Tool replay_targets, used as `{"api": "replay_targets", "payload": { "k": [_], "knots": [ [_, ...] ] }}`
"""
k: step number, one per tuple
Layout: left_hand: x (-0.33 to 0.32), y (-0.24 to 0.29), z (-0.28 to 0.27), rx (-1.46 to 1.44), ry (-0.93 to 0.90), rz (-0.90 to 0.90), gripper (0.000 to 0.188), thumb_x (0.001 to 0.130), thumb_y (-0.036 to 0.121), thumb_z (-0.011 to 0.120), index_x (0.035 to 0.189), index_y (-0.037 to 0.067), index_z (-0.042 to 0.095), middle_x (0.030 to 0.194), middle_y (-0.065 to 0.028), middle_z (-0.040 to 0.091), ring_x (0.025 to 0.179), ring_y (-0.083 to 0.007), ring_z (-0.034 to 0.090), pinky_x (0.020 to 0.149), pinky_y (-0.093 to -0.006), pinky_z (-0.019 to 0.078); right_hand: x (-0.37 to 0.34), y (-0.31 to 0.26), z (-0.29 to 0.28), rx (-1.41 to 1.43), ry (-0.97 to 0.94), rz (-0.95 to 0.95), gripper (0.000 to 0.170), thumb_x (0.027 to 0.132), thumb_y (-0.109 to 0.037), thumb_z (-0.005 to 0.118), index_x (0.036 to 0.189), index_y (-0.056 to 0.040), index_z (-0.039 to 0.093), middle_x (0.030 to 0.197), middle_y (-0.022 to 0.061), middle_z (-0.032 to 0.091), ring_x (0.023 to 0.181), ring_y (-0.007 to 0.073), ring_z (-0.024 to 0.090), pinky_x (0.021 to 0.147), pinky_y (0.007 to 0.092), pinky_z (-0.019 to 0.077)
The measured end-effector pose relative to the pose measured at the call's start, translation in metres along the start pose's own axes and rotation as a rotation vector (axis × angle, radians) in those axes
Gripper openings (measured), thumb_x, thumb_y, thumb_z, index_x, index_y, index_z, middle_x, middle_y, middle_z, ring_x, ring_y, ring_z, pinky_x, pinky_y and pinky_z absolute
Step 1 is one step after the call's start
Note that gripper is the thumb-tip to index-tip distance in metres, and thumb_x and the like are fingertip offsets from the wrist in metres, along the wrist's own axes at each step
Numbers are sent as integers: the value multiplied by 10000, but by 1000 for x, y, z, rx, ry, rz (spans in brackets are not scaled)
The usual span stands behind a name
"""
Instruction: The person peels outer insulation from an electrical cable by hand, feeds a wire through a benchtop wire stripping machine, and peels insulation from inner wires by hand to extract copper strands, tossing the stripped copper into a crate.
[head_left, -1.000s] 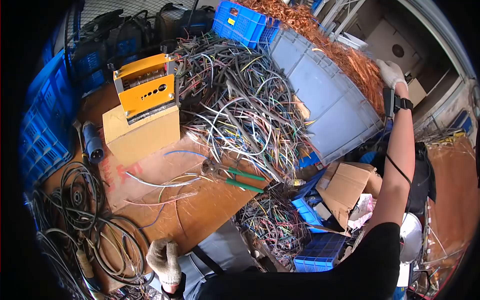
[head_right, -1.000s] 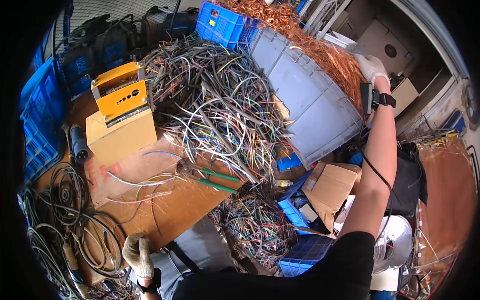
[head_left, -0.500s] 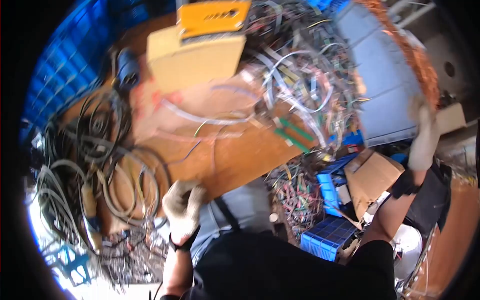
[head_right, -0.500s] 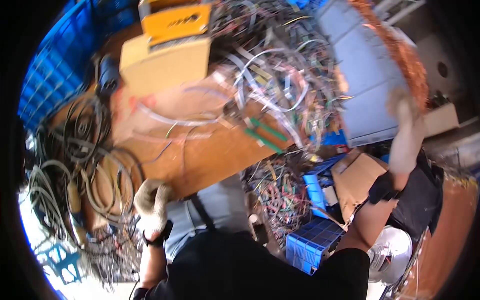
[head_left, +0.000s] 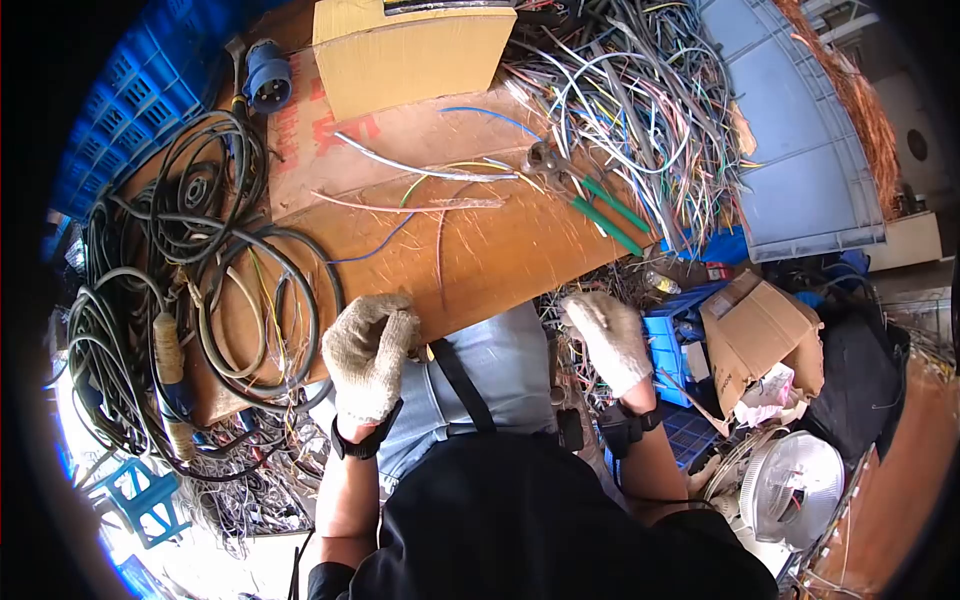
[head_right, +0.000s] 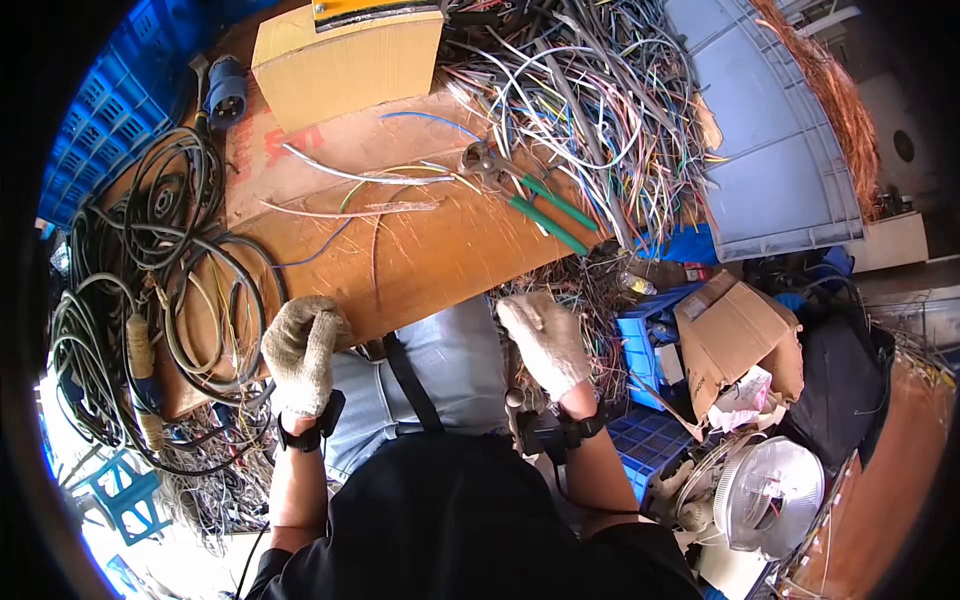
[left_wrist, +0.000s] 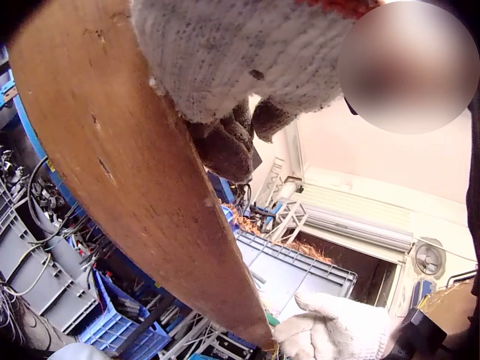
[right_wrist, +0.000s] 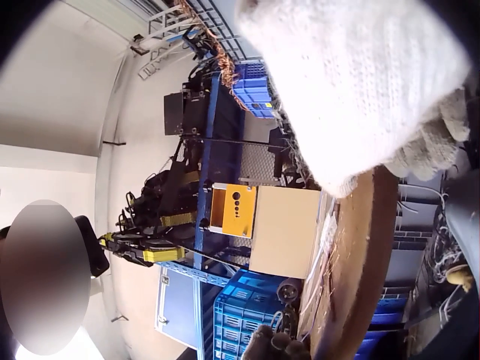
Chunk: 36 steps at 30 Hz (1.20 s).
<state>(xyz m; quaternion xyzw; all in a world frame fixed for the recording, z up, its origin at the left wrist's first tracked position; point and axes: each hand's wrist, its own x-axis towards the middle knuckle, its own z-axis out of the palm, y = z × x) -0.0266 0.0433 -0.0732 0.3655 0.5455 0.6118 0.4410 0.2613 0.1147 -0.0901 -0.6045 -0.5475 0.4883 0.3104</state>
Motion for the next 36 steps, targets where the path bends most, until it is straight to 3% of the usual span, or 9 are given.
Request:
{"api": "replay_targets", "payload": {
  "k": [4, 5, 8, 11, 14, 19, 21, 29, 36],
  "knots": [
    [0, -3, -3, 13, 13, -1, 110, 955, 29, 625, 1032, -39, 664, 778, -63, 667, 631, -113, 634, 580, -261, 515, 11, 0, 15, -62, -172, -73, 222, 981, -196, 663, 1047, 16, 670, 815, 9, 644, 693, 65, 559, 630, 225, 456],
    [1, -3, -4, 22, -5, 11, 107, 952, 27, 625, 1027, -37, 667, 774, -62, 668, 637, -110, 633, 583, -257, 510, 10, -10, 21, -63, -150, 83, 208, 982, -197, 661, 991, 9, 683, 774, -6, 634, 676, 67, 559, 619, 233, 459],
    [1, -7, -5, 56, 24, 14, 97, 934, 34, 644, 992, -35, 680, 765, -59, 672, 653, -109, 635, 597, -258, 506, 11, -27, 25, -286, -69, -81, 214, 985, -193, 652, 890, -3, 678, 704, -13, 602, 631, 68, 528, 591, 241, 443],
    [2, -6, -6, 82, 45, -17, 94, 913, 42, 663, 963, -33, 687, 772, -73, 681, 668, -125, 644, 620, -273, 514, 14, -45, 21, -393, 128, -261, 271, 952, -236, 656, 786, -23, 640, 622, 122, 589, 532, 239, 566, 545, 362, 439],
    [3, -7, -6, 101, 52, -9, 84, 889, 32, 672, 940, -29, 699, 794, -103, 698, 724, -156, 670, 675, -295, 531, 36, -66, 9, -672, 155, -390, 273, 933, -269, 660, 764, -56, 635, 700, 166, 624, 672, 392, 624, 604, 443, 481],
    [4, -9, -12, 118, 39, -6, 89, 885, 26, 681, 952, -28, 706, 824, -102, 707, 734, -156, 676, 684, -291, 535, 49, -79, -5, -907, 140, -185, 364, 759, -430, 822, 877, -103, 716, 857, 76, 704, 816, 301, 697, 733, 417, 541],
    [4, -7, -13, 121, 36, -14, 95, 885, 24, 685, 961, -28, 707, 837, -103, 710, 741, -157, 677, 687, -290, 536, 53, -69, -9, -897, 228, -439, 366, 741, -334, 861, 945, -67, 714, 907, 105, 703, 794, 256, 701, 715, 378, 549],
    [6, -12, -14, 146, 5, 12, 111, 921, 53, 653, 993, -28, 677, 836, -94, 705, 742, -149, 664, 686, -284, 532, 53, -53, -16, -462, 218, -403, 414, 840, -184, 806, 1210, -47, 680, 1078, 123, 672, 862, 183, 654, 767, 323, 542],
    [7, -7, -10, 191, 48, 37, 85, 866, 38, 692, 925, -20, 709, 831, -102, 706, 755, -174, 666, 701, -293, 519, 51, -53, -23, -264, 99, -520, 227, 922, -57, 689, 1148, -38, 711, 1110, 89, 669, 885, 144, 628, 807, 273, 506]
  ]
}}
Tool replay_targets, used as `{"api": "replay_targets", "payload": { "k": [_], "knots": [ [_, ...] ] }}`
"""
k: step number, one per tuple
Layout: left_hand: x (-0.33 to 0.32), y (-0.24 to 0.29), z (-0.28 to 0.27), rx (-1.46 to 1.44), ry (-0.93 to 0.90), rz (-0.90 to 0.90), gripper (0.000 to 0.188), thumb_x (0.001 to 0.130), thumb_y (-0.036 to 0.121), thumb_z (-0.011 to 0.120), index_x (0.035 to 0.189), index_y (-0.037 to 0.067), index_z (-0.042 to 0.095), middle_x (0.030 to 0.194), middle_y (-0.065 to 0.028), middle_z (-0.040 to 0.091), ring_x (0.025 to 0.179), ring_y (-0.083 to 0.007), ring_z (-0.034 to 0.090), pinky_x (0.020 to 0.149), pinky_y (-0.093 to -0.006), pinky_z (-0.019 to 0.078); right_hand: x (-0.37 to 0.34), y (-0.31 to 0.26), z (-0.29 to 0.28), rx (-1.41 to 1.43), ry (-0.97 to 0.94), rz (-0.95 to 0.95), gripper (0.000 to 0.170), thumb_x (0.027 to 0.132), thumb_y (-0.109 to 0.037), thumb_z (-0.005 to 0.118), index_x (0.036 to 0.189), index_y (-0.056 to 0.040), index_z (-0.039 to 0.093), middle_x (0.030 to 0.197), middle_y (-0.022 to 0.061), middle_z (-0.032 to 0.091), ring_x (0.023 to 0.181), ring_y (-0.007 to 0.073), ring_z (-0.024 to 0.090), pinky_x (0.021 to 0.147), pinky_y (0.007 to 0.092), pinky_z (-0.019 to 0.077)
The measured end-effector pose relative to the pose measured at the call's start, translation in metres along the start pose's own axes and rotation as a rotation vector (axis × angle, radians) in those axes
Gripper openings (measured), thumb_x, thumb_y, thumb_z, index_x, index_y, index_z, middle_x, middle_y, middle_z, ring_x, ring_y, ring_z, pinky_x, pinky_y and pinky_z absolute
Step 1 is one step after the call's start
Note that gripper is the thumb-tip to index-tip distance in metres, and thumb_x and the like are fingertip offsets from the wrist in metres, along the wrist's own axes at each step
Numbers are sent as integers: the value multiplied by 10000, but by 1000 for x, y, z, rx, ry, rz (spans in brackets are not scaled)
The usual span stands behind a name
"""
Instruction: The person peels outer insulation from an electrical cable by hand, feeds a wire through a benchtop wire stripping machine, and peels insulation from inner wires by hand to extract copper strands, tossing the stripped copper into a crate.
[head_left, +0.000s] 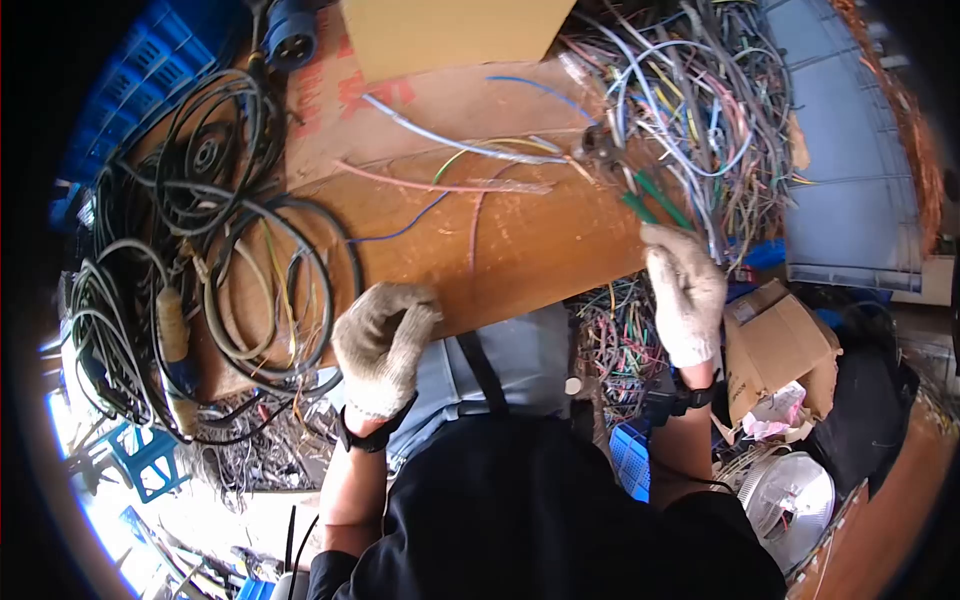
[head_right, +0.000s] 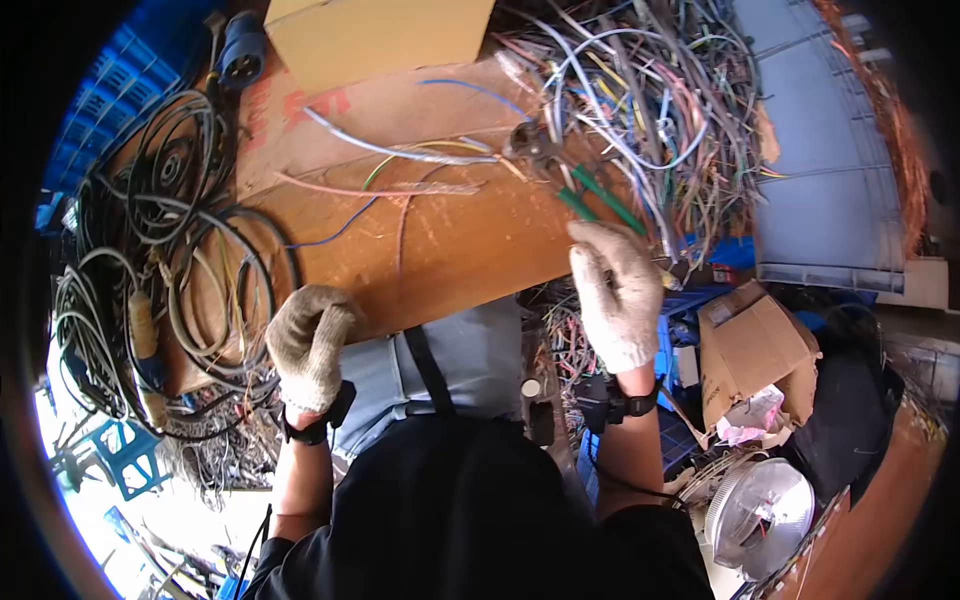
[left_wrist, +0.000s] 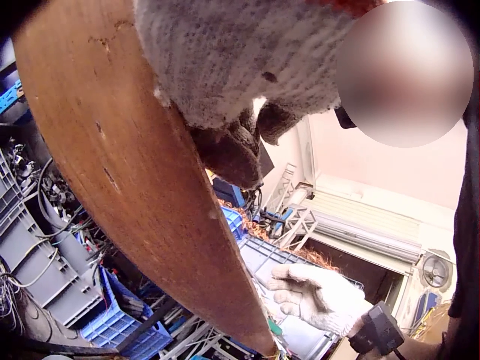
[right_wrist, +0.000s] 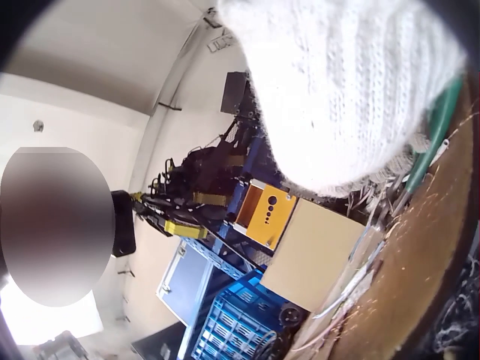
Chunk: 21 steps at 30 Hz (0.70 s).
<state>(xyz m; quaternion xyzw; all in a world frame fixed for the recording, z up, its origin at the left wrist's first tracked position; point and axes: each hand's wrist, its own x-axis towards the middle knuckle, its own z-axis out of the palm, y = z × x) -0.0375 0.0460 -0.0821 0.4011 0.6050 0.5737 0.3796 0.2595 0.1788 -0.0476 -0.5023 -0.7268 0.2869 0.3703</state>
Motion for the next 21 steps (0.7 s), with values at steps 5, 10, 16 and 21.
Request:
{"api": "replay_targets", "payload": {
  "k": [5, 10, 16, 21],
  "knots": [
    [-1, 2, 3, -48, -6, -26, 79, 881, 27, 675, 927, -30, 702, 830, -89, 703, 754, -154, 661, 699, -283, 518, 1, 8, 3, 31, 42, 162, 279, 903, -83, 718, 1172, -15, 691, 1038, 84, 702, 811, 125, 647, 732, 270, 531],
    [0, 1, 2, -23, -48, 13, 103, 959, 71, 600, 951, -20, 647, 792, -70, 680, 694, -129, 631, 664, -264, 501, 8, 0, 14, -275, -2, 84, 307, 870, -119, 723, 1168, -48, 695, 1073, 134, 726, 943, 266, 688, 834, 367, 555],
    [0, -1, 0, -10, -33, -6, 93, 926, 56, 635, 942, -27, 675, 813, -83, 694, 725, -145, 649, 678, -277, 512, 16, -7, 28, -249, -84, -55, 239, 881, -113, 672, 1114, -87, 719, 1038, 127, 730, 982, 322, 676, 875, 396, 537],
    [-1, 1, 2, -72, 1, -67, 80, 887, 29, 673, 929, -32, 705, 830, -94, 706, 747, -156, 664, 689, -288, 523, 17, -4, 28, -238, 31, 30, 246, 875, -157, 721, 1100, -57, 725, 1037, 136, 730, 915, 305, 699, 835, 371, 559]
  ]
}}
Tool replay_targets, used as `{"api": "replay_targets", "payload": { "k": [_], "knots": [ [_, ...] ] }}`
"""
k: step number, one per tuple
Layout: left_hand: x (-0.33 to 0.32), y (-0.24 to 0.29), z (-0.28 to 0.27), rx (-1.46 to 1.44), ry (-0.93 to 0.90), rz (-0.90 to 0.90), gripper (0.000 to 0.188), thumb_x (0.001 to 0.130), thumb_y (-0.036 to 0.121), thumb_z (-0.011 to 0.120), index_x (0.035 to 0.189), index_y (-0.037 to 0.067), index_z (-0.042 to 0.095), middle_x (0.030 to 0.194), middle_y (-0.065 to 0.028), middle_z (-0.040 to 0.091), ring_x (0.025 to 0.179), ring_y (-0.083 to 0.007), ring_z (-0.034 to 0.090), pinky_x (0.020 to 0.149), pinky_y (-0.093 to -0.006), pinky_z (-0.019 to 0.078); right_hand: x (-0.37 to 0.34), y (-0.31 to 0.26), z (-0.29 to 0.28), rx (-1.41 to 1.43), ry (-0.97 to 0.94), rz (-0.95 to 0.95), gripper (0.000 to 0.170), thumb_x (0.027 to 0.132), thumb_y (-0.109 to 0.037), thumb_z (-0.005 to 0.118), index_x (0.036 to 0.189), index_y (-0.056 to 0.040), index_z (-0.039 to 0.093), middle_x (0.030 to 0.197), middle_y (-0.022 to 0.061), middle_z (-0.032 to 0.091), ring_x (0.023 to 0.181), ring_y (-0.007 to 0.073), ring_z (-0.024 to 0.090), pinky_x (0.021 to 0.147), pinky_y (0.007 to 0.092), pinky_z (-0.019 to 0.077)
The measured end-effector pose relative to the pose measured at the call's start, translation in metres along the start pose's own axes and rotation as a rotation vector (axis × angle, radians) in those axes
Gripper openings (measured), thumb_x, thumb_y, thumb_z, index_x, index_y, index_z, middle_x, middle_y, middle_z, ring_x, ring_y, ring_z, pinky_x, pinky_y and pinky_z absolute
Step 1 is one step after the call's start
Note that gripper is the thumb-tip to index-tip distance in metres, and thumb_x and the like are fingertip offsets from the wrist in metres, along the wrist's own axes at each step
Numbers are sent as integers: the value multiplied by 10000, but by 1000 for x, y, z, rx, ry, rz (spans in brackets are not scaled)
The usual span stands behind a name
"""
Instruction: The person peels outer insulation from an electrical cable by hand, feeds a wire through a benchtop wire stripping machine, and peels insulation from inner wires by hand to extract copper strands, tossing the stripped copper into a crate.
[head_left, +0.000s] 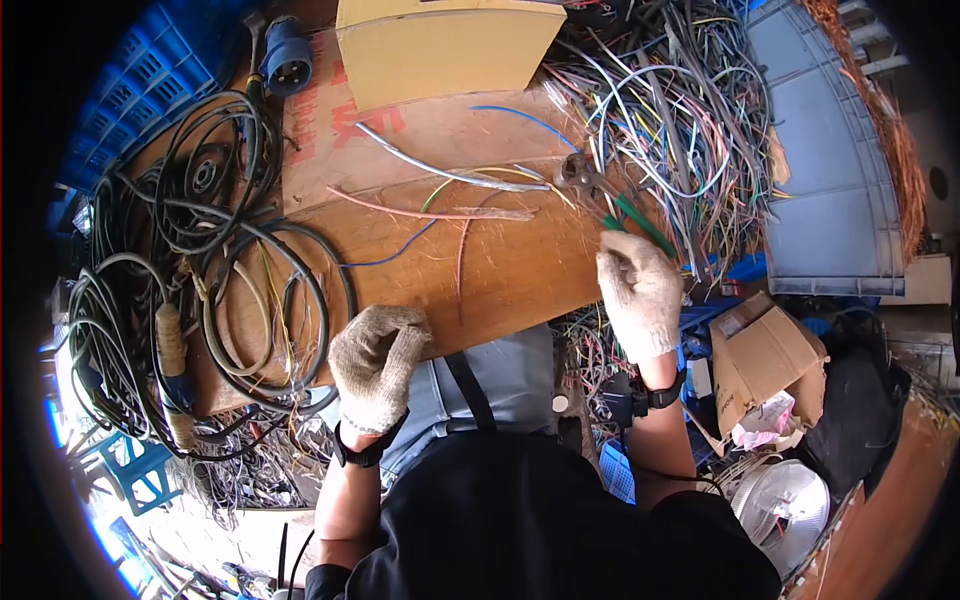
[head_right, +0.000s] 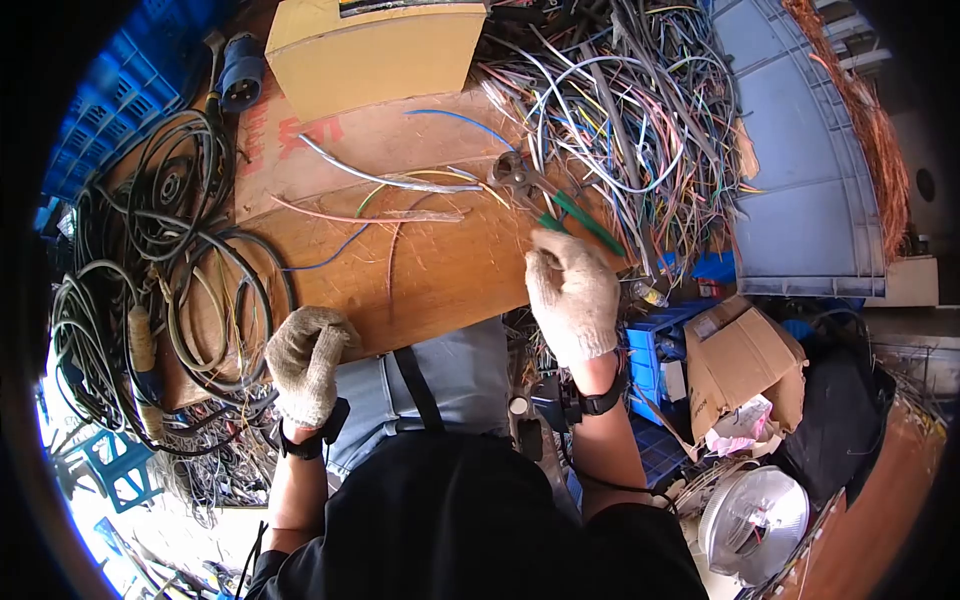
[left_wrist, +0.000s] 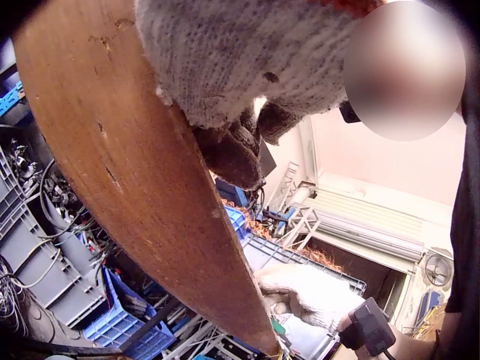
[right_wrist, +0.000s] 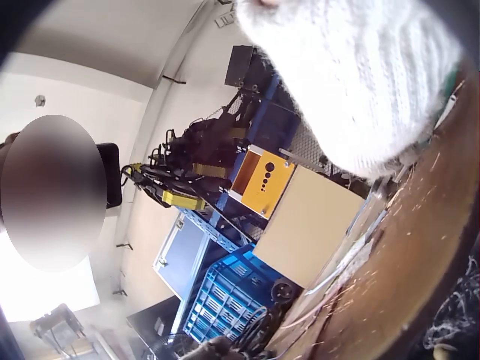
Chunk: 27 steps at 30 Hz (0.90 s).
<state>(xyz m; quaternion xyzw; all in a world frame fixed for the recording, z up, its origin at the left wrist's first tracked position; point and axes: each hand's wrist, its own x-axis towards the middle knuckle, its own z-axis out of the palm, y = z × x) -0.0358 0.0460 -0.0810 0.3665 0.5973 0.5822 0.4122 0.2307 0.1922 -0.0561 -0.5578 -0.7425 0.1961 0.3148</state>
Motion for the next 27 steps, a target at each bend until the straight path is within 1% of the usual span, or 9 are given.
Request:
{"api": "replay_targets", "payload": {
  "k": [3, 5, 8, 12, 14, 16, 18, 21, 27],
  "knots": [
    [0, 0, 0, -23, -16, -3, 84, 886, 28, 676, 937, -33, 707, 832, -98, 708, 742, -155, 665, 684, -286, 523, 0, -5, -3, -47, -47, 68, 348, 832, -239, 774, 1120, -53, 717, 1075, 143, 721, 975, 318, 679, 882, 393, 544],
    [1, 1, 0, 13, -21, 30, 88, 885, 24, 678, 943, -34, 709, 832, -101, 709, 744, -153, 666, 682, -286, 523, -2, -17, 0, -291, -34, -120, 462, 782, -325, 812, 1141, -54, 705, 1114, 143, 710, 1053, 328, 647, 939, 423, 517],
    [0, 0, 0, 13, -14, -3, 90, 884, 24, 680, 944, -35, 710, 835, -102, 710, 745, -153, 667, 683, -288, 525, -2, -27, 8, -325, -75, -67, 510, 764, -367, 818, 1152, -60, 697, 1119, 137, 708, 1094, 331, 624, 970, 443, 495],
    [1, 0, -1, 24, -15, 17, 90, 883, 28, 685, 941, -35, 710, 839, -104, 711, 746, -157, 669, 684, -289, 526, 0, -31, 16, -131, -195, -154, 495, 754, -335, 832, 1146, -63, 699, 1115, 141, 708, 1079, 339, 626, 964, 445, 494],
    [0, 0, -1, 8, -8, -2, 90, 881, 30, 689, 940, -34, 712, 838, -106, 711, 747, -161, 671, 686, -291, 527, 2, -32, 18, -147, -177, -166, 509, 745, -334, 842, 1150, -62, 698, 1114, 137, 706, 1087, 340, 616, 963, 445, 490],
    [0, 1, -1, 8, -12, 10, 90, 882, 32, 690, 940, -32, 714, 838, -107, 713, 747, -165, 674, 687, -293, 529, 3, -39, 18, -295, -10, -135, 513, 742, -336, 842, 1148, -59, 697, 1109, 133, 703, 1083, 339, 606, 957, 444, 489],
    [1, 2, -2, 10, -18, 22, 91, 882, 34, 691, 941, -30, 716, 838, -109, 714, 747, -169, 676, 688, -295, 530, 4, -43, 19, -330, -31, -120, 514, 732, -329, 844, 1142, -56, 697, 1124, 129, 694, 1091, 342, 592, 951, 442, 489],
    [2, 1, -2, 48, -29, 42, 101, 880, 47, 699, 947, -24, 724, 848, -120, 720, 750, -188, 688, 697, -306, 538, 3, -41, 29, -323, -38, -174, 469, 751, -286, 825, 1137, -51, 696, 1045, 119, 714, 1029, 325, 624, 949, 438, 490],
    [2, 1, -2, 58, -26, 54, 116, 881, 71, 708, 951, -18, 730, 844, -126, 726, 746, -189, 692, 692, -310, 538, 8, -34, 47, -50, -6, -114, 269, 802, -139, 776, 1051, -48, 730, 907, 104, 743, 828, 288, 688, 840, 413, 540]
  ]
}}
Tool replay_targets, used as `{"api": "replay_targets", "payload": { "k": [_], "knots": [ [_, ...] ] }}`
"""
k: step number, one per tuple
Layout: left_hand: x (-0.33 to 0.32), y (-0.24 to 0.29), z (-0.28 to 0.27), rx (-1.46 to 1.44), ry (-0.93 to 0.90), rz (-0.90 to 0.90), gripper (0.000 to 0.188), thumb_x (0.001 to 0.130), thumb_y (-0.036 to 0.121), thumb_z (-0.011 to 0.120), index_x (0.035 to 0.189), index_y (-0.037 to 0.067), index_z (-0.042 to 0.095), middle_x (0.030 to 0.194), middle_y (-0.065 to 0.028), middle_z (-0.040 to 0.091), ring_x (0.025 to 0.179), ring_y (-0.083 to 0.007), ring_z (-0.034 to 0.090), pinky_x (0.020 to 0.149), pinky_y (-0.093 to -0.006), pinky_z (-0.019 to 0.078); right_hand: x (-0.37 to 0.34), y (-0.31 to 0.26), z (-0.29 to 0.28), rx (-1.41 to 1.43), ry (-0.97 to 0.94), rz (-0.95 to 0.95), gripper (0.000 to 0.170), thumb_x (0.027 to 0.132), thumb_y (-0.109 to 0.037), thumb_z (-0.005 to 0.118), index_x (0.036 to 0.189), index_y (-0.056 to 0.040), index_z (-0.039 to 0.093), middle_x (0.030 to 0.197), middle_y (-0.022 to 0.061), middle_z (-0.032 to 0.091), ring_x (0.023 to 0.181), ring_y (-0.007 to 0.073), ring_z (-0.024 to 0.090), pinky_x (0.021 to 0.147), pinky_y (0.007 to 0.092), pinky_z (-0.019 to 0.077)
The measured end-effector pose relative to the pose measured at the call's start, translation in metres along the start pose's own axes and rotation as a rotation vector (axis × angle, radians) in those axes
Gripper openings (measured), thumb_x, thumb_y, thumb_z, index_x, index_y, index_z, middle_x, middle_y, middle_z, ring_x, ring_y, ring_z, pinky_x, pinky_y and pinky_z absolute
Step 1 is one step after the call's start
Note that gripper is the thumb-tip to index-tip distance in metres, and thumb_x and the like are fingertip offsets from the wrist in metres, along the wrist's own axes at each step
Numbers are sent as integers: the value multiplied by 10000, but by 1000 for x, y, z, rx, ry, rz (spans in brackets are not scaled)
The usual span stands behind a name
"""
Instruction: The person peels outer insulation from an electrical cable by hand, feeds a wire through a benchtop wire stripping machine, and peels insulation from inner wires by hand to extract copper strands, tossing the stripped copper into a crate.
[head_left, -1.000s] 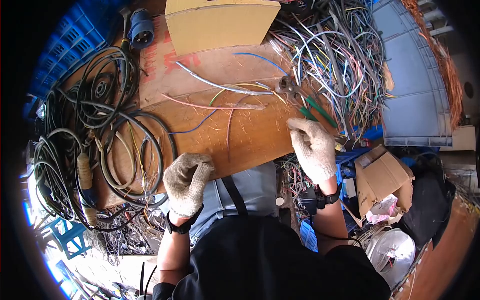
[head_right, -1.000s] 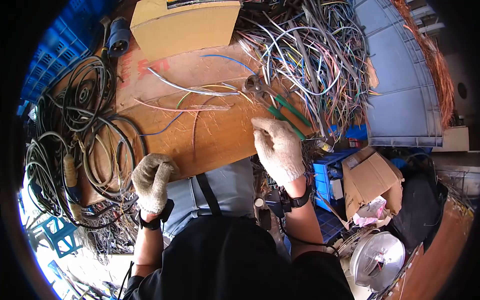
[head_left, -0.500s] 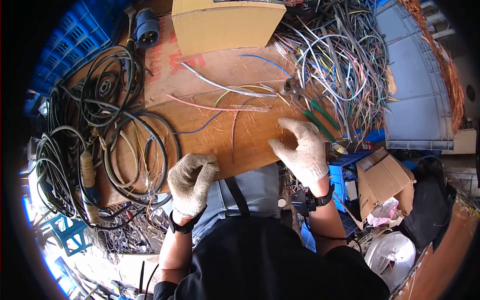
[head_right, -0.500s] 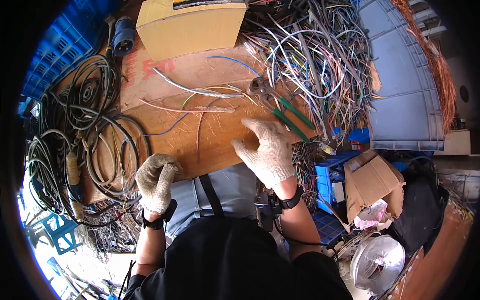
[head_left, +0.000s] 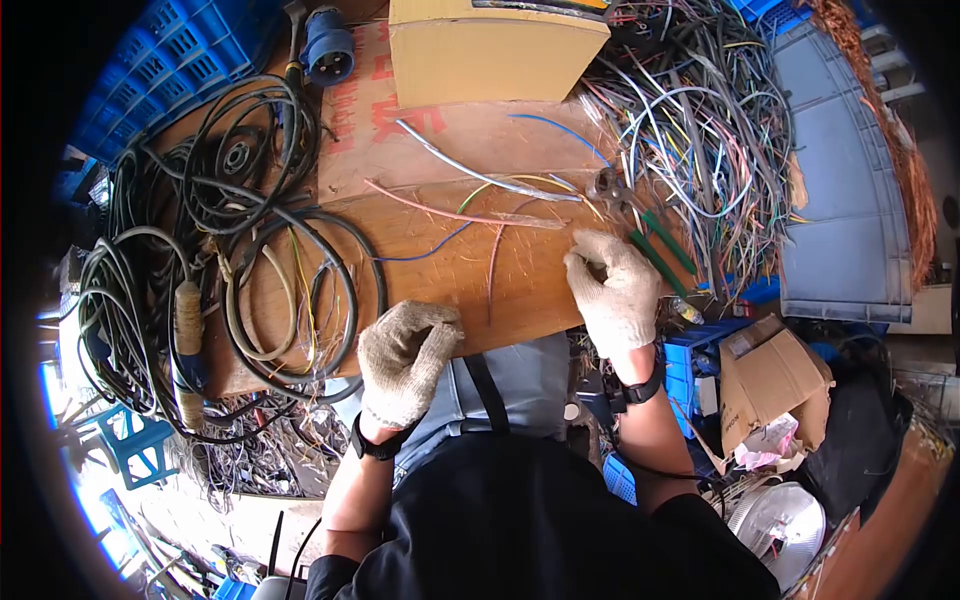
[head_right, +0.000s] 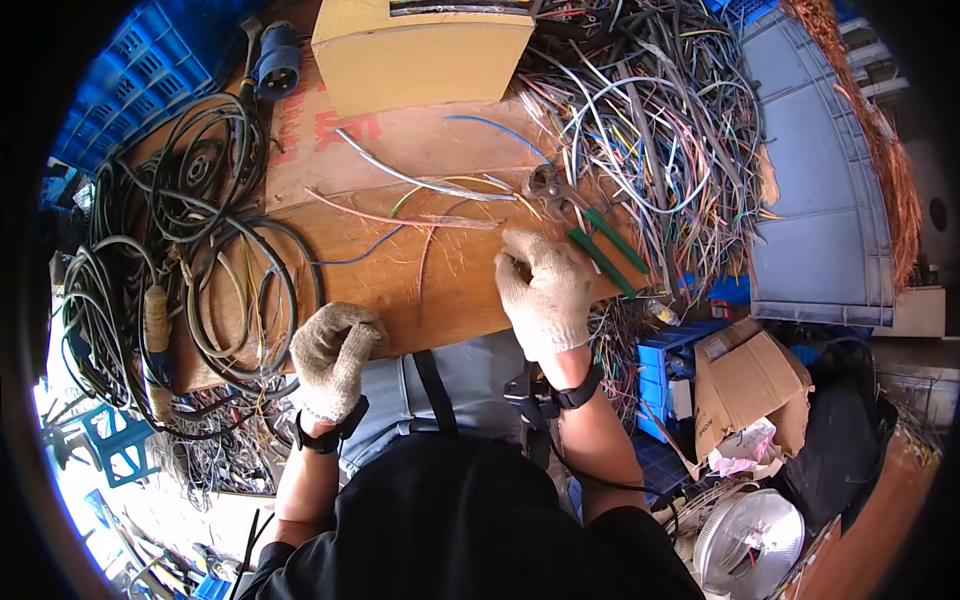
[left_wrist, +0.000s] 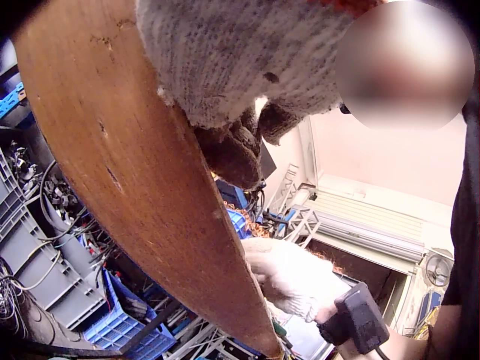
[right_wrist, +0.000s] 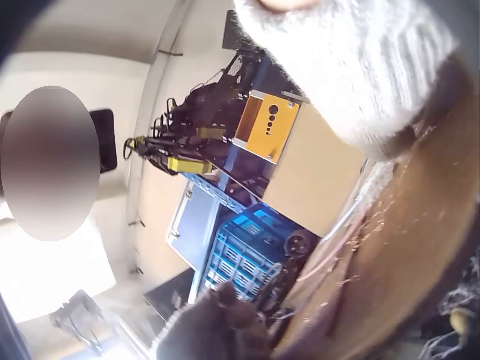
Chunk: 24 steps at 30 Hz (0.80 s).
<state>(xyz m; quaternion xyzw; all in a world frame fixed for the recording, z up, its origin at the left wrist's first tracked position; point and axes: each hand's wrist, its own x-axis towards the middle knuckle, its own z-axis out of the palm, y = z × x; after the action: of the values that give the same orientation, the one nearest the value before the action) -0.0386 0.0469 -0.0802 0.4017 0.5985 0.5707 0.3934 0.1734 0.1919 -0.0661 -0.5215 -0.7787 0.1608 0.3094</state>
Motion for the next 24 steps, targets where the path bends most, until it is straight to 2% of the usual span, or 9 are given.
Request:
{"api": "replay_targets", "payload": {
  "k": [2, 3, 5, 7, 9, 10, 13, 18, 24],
  "knots": [
    [0, 0, -1, 2, 2, 6, 117, 881, 75, 708, 951, -16, 731, 843, -128, 728, 745, -191, 694, 691, -311, 538, -1, -11, -1, 323, -133, 169, 231, 808, -125, 777, 1024, -51, 739, 946, 114, 746, 837, 288, 694, 797, 408, 550],
    [0, 0, -1, 2, -1, 12, 119, 880, 79, 709, 952, -13, 732, 843, -130, 729, 745, -193, 696, 691, -312, 538, -1, -13, 2, 325, -135, 167, 231, 808, -125, 777, 1024, -51, 739, 946, 114, 746, 837, 288, 694, 797, 408, 550],
    [0, 1, -1, -5, 0, -2, 120, 880, 79, 707, 954, -12, 734, 840, -127, 729, 751, -196, 701, 690, -312, 538, -3, -16, 6, 292, -120, 48, 240, 811, -154, 788, 1019, -46, 735, 912, 116, 743, 840, 284, 697, 788, 404, 552],
    [1, 1, -2, 37, -3, 27, 126, 879, 85, 709, 958, -10, 735, 834, -124, 729, 752, -196, 704, 692, -313, 538, -2, -24, 3, 168, -133, 29, 347, 786, -254, 818, 1045, -45, 721, 962, 134, 727, 912, 307, 683, 840, 422, 538],
    [2, 1, -1, 33, 2, 23, 131, 878, 91, 713, 960, -9, 736, 830, -122, 729, 752, -196, 704, 692, -315, 538, -1, -34, 0, -163, -82, -152, 494, 743, -374, 842, 1092, -53, 701, 1066, 146, 693, 1016, 339, 638, 906, 449, 507],
    [1, 2, -2, 29, 0, 20, 137, 876, 96, 717, 961, -9, 736, 826, -120, 729, 751, -196, 705, 693, -316, 539, -5, -35, 2, -167, -131, -127, 604, 706, -438, 852, 1140, -56, 680, 1149, 151, 656, 1073, 361, 592, 948, 469, 476],
    [1, 2, 0, -12, -5, -33, 143, 877, 107, 718, 960, -7, 736, 820, -121, 728, 749, -199, 705, 696, -319, 540, -10, -42, 6, -169, -152, -169, 620, 692, -433, 858, 1151, -57, 676, 1142, 144, 657, 1059, 356, 589, 938, 462, 478],
    [0, 1, -1, -16, -13, -38, 149, 888, 114, 709, 967, -10, 733, 819, -119, 728, 749, -194, 704, 696, -317, 539, -8, -37, 17, -225, -133, -200, 519, 722, -355, 827, 1136, -77, 681, 1126, 137, 672, 1037, 353, 604, 908, 469, 480],
    [1, 1, -1, -7, -3, -8, 145, 892, 111, 706, 970, -7, 735, 814, -117, 728, 745, -191, 703, 695, -316, 538, -3, -27, 18, 30, -98, -50, 218, 795, -127, 741, 1008, -76, 735, 862, 105, 735, 808, 292, 691, 751, 408, 544]
  ]
}}
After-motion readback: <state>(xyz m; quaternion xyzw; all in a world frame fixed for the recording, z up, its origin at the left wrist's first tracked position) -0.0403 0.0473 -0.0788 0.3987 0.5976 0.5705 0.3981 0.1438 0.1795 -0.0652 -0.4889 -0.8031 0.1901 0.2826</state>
